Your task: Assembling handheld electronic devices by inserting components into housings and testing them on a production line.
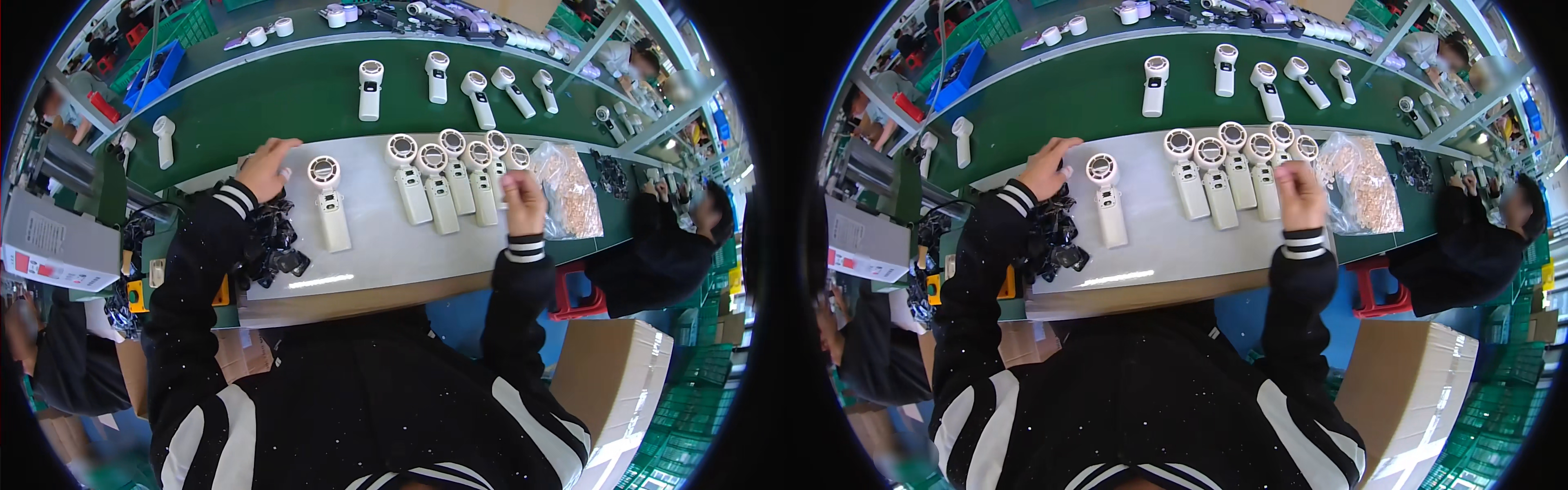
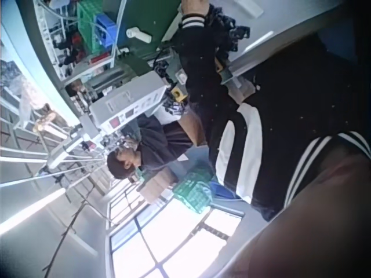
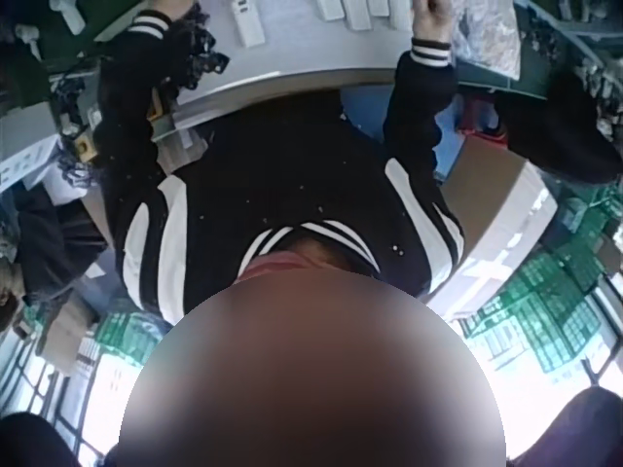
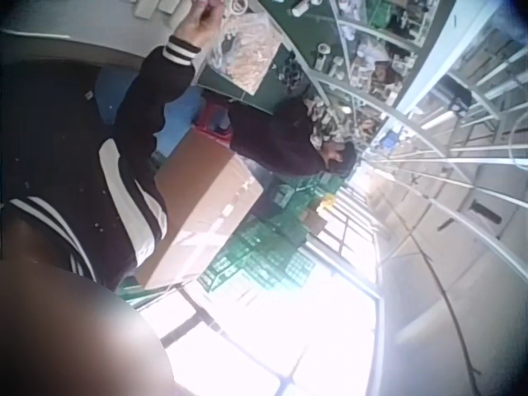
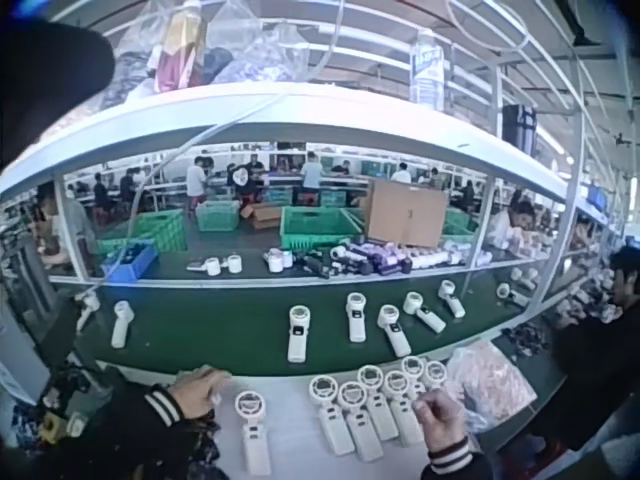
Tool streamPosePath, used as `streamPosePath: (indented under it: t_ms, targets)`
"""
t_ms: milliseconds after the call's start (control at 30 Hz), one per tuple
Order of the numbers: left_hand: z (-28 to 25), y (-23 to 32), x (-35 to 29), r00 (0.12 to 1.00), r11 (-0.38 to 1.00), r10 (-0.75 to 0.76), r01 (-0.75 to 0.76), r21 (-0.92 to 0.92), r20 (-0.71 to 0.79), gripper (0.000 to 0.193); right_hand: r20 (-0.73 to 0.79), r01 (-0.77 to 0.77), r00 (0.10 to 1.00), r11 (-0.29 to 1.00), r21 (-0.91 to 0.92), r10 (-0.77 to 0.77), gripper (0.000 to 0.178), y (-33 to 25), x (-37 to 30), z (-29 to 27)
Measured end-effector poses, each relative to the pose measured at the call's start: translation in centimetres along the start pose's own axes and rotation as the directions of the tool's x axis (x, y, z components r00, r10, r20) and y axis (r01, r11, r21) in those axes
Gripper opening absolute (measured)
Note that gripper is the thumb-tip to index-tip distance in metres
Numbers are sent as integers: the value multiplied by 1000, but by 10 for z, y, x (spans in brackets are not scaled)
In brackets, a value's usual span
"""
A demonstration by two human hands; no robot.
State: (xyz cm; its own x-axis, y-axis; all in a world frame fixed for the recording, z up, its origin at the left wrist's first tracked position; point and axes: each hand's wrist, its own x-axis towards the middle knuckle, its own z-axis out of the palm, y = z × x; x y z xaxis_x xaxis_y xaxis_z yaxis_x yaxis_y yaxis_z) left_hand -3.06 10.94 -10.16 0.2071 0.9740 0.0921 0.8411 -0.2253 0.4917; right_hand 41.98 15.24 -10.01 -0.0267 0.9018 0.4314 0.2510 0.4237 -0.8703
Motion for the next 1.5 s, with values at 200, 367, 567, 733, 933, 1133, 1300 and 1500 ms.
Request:
streamPosePath:
  t_ms: [200, 367, 567, 733, 933, 1133, 1300, 1500]
  targets:
    - [1, -28, -8, 936, 822, -336, 238, 518, 104, 33, 289, -174, 953, 951, 256, 97, 7, -26, -34, 130]
    - [6, -25, -11, 951, 840, -300, 302, 451, -78, 30, 579, -442, 806, 775, 451, 123, 19, -22, -52, 178]
    - [10, -39, -10, 939, 860, -334, 339, 381, -81, 30, 584, -463, 803, 739, 490, 116, 9, -8, -61, 203]
    - [19, -47, -9, 952, 848, -277, 304, 433, -128, 33, 600, -502, 790, 695, 515, 126, 8, -6, -65, 205]
    - [20, -64, -5, 936, 911, -307, 341, 231, -171, 35, 617, -539, 768, 691, 482, 170, 9, -4, -66, 205]
    - [20, -59, -7, 913, 895, -352, 392, 211, -206, 35, 569, -490, 808, 709, 507, 151, 8, -6, -67, 208]
    - [8, -47, -7, 902, 858, -352, 418, 299, -249, 32, 526, -498, 821, 729, 469, 222, 8, -13, -66, 207]
    - [-15, -18, -12, 867, 918, -181, 319, 237, -464, 30, 514, -487, 820, 776, 400, 249, 7, -18, -65, 207]
